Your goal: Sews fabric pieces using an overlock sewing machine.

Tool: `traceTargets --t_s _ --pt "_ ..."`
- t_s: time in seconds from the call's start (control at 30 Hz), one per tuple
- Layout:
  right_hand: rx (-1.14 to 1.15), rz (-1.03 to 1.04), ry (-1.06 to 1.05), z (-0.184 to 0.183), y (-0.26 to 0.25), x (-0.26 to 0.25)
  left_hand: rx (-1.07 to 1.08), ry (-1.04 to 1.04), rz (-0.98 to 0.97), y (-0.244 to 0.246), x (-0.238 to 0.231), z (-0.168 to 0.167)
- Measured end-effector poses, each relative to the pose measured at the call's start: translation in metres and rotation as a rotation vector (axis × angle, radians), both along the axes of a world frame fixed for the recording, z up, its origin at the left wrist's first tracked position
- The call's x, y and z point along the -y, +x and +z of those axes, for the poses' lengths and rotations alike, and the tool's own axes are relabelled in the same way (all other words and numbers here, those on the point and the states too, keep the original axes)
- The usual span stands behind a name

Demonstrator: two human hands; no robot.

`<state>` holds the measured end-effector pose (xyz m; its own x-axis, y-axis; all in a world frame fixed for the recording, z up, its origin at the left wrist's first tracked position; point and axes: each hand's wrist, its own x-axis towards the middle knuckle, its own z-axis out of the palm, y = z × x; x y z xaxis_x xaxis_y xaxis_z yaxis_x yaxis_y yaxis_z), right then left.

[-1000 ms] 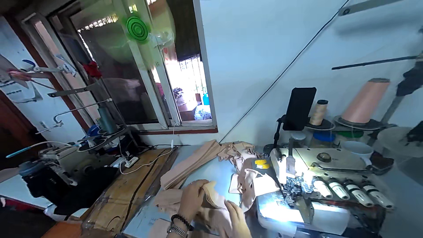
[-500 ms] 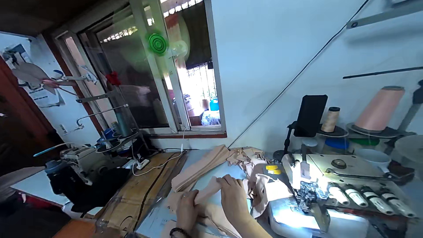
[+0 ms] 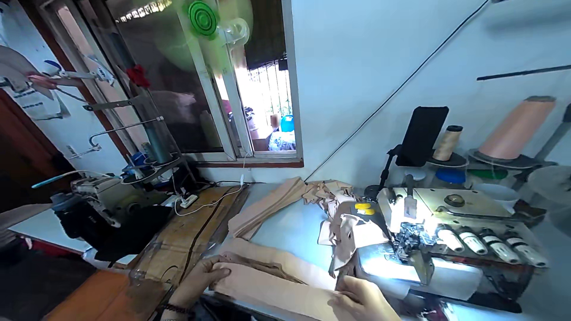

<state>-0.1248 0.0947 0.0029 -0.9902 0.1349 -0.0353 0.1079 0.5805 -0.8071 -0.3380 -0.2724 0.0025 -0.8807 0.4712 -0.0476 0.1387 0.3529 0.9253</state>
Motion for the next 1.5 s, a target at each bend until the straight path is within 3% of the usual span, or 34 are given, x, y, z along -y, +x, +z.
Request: traceTargets --t_s 0.13,0.2,0.27,0.37,0.43,0.57,0.8,0.93,1.0,1.1,1.2,1.27,1.33,1.5 --pt "0.205 -0.100 -0.047 -0.026 0.007 -0.010 0.102 -0.201 -0.027 -0.003 -0.010 -0.028" --pt "0.229 -0.161 -0.085 -0.025 0.011 -0.012 0.060 -0.276 0.018 -0.004 -0.015 -0.028" --pt "0.207 -0.204 0.005 -0.021 0.018 -0.010 0.004 -0.413 0.064 -0.001 -0.020 -0.020" --pt "-0.094 -0.252 0.402 -0.025 0.032 0.003 -0.126 -0.595 0.206 0.002 -0.025 -0.011" --pt "-0.287 -0.195 0.455 -0.033 0.035 0.010 -0.157 -0.627 0.254 0.006 -0.028 -0.006" --pt "-0.278 -0.077 0.320 -0.056 0.040 0.018 -0.060 -0.682 0.201 0.008 -0.033 -0.014" --pt "-0.367 -0.088 0.075 -0.084 0.039 0.002 -0.089 -0.791 0.194 0.012 -0.041 -0.018" --pt "-0.398 -0.096 0.076 -0.091 0.042 0.002 -0.187 -0.951 0.426 0.026 -0.051 -0.008" --pt "-0.360 -0.087 0.107 -0.086 0.042 0.004 -0.196 -0.906 0.416 0.044 -0.064 0.017" --pt "-0.344 -0.014 0.092 -0.054 0.034 0.010 -0.321 -0.645 0.098 0.082 -0.097 0.063" --pt "-0.584 0.158 -0.158 -0.019 0.015 0.017 -0.577 -0.188 -0.293 0.124 -0.139 0.082" --pt "-0.600 0.317 -0.386 -0.001 0.005 0.019 -0.680 0.042 -0.429 0.141 -0.163 0.089" --pt "-0.409 0.377 -0.504 0.008 0.006 0.007 -0.791 0.054 -0.295 0.143 -0.172 0.098" --pt "-0.061 0.229 -0.227 -0.026 0.034 -0.057 -0.801 -0.227 0.254 0.092 -0.128 0.099"
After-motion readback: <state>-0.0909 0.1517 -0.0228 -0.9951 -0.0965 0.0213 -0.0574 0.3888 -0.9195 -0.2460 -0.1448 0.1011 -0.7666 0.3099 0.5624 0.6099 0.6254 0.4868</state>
